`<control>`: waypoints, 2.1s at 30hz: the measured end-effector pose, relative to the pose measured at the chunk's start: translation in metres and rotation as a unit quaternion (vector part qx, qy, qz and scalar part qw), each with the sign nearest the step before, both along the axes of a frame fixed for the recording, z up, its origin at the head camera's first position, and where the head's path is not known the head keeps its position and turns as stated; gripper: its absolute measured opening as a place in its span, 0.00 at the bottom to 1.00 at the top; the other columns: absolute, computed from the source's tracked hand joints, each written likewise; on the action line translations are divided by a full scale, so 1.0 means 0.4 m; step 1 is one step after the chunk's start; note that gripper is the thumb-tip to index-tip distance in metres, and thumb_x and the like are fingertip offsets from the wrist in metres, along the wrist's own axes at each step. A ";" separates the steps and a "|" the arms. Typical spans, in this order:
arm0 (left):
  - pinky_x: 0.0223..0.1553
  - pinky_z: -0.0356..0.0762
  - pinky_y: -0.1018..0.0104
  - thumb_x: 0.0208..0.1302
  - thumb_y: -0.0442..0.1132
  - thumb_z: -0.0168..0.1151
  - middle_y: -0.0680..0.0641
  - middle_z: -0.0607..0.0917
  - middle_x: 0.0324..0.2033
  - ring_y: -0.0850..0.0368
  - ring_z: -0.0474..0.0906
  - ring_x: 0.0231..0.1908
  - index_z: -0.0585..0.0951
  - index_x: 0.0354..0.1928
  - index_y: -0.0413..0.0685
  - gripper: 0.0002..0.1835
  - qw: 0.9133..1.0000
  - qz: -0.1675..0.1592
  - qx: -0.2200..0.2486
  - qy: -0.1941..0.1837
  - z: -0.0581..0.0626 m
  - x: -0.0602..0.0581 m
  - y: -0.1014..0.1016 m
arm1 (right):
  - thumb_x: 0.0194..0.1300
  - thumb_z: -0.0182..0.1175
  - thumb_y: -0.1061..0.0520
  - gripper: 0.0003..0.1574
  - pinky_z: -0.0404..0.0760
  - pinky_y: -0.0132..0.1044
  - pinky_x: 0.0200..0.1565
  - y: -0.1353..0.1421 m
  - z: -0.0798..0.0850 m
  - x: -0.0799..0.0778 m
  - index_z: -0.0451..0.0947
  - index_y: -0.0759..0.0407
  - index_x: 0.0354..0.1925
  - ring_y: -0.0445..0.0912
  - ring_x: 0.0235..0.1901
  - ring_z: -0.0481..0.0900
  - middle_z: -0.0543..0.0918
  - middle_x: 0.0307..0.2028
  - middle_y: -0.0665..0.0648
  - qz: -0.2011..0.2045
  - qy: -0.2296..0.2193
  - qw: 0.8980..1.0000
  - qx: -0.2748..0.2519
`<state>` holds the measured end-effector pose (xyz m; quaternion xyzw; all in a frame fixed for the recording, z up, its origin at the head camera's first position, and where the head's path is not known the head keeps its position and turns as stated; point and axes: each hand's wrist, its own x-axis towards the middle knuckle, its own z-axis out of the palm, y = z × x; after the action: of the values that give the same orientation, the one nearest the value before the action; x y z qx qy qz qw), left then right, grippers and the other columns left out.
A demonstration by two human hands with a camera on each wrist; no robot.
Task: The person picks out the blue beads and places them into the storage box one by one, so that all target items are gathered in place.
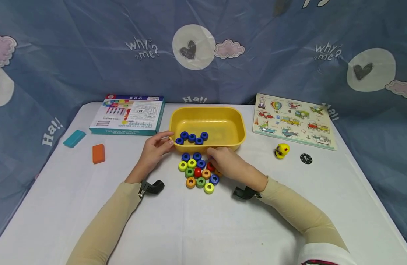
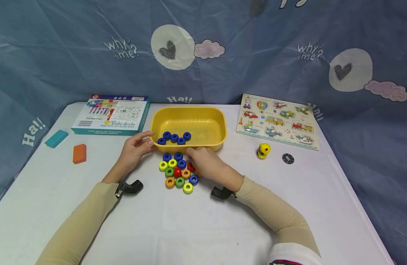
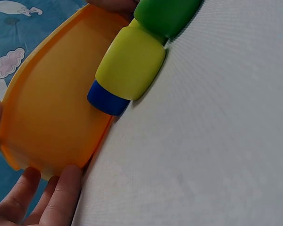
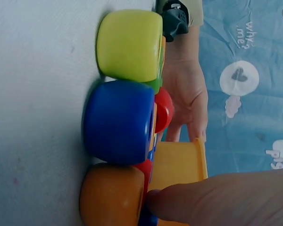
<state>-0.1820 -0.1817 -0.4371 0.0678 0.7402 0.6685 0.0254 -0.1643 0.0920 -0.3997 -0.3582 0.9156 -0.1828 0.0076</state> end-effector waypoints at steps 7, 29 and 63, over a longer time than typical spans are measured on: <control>0.49 0.84 0.69 0.69 0.39 0.59 0.44 0.70 0.67 0.65 0.80 0.51 0.73 0.63 0.42 0.22 1.000 0.006 -0.009 -0.007 0.000 0.002 0.003 | 0.64 0.60 0.66 0.10 0.84 0.36 0.40 -0.007 0.013 0.019 0.80 0.62 0.44 0.45 0.35 0.79 0.84 0.37 0.55 -0.009 0.034 0.998 0.048; 0.49 0.84 0.70 0.69 0.39 0.59 0.44 0.70 0.67 0.64 0.80 0.51 0.73 0.63 0.42 0.22 1.000 0.005 -0.010 -0.010 0.006 0.003 0.002 | 0.55 0.69 0.62 0.12 0.84 0.41 0.40 0.042 0.123 -0.191 0.81 0.62 0.39 0.52 0.36 0.81 0.85 0.38 0.59 -0.074 -0.062 0.989 -0.111; 0.50 0.83 0.68 0.70 0.39 0.59 0.44 0.68 0.68 0.61 0.79 0.54 0.73 0.63 0.41 0.22 1.000 0.003 -0.004 -0.010 0.004 0.003 -0.002 | 0.61 0.64 0.64 0.20 0.86 0.43 0.47 0.033 0.059 -0.208 0.78 0.64 0.52 0.52 0.41 0.84 0.84 0.48 0.64 -0.053 -0.112 0.988 -0.094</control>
<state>-0.1809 -0.1823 -0.4355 0.0592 0.7429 0.6660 0.0311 -0.2474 0.1053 -0.3760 -0.2852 0.9054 -0.3074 0.0668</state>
